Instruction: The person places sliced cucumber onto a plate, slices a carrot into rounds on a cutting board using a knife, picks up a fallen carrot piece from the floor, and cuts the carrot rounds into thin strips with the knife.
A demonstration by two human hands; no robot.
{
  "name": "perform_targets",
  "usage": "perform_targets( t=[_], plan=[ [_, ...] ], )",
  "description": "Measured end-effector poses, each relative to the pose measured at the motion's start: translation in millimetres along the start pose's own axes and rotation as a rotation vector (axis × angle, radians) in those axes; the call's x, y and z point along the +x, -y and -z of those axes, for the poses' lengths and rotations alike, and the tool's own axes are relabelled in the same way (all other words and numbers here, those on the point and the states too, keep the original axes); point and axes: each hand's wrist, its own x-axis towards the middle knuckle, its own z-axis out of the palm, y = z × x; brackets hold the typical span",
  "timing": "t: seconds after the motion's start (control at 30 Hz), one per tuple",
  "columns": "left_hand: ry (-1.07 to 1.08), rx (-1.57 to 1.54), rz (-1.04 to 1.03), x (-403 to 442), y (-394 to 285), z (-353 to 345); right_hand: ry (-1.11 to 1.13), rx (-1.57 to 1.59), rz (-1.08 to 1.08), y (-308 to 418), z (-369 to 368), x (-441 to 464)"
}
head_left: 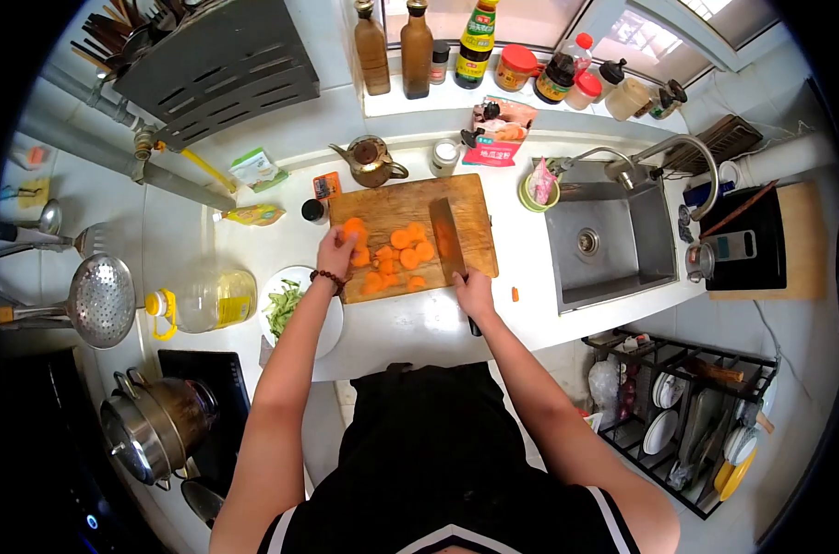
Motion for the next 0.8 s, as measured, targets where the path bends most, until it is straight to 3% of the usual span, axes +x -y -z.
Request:
perform_targets(
  t=[0.07, 0.2, 0.4, 0.53, 0.6, 0.77, 0.8],
  plan=[
    [0.206, -0.217, 0.132, -12, 6, -34, -0.039, 0.037, -0.014, -12, 14, -3],
    [0.27, -0.279, 0.134, -36, 12, -135, -0.027, -0.025, -0.097, -25, 53, -8],
    [0.164, -0.175, 0.316, -32, 17, -230, -0.027, 0.002, -0.071, -43, 59, 2],
    [0.014, -0.189, 0.275, -38, 14, -218, 0.052, -0.031, -0.049, -32, 66, -2],
    [-0.138, 0.532, -0.132, -42, 4, -194, 0.111, -0.061, -0.049, -27, 64, -2],
    [-0.342, 0.524, -0.211, -42, -11, -136, 0.243, 0.106, 0.056, -29, 27, -4],
    [-0.313, 0.214, -0.03, -42, -12, -126, 0.306, 0.143, 0.04, -25, 23, -4]
  ],
)
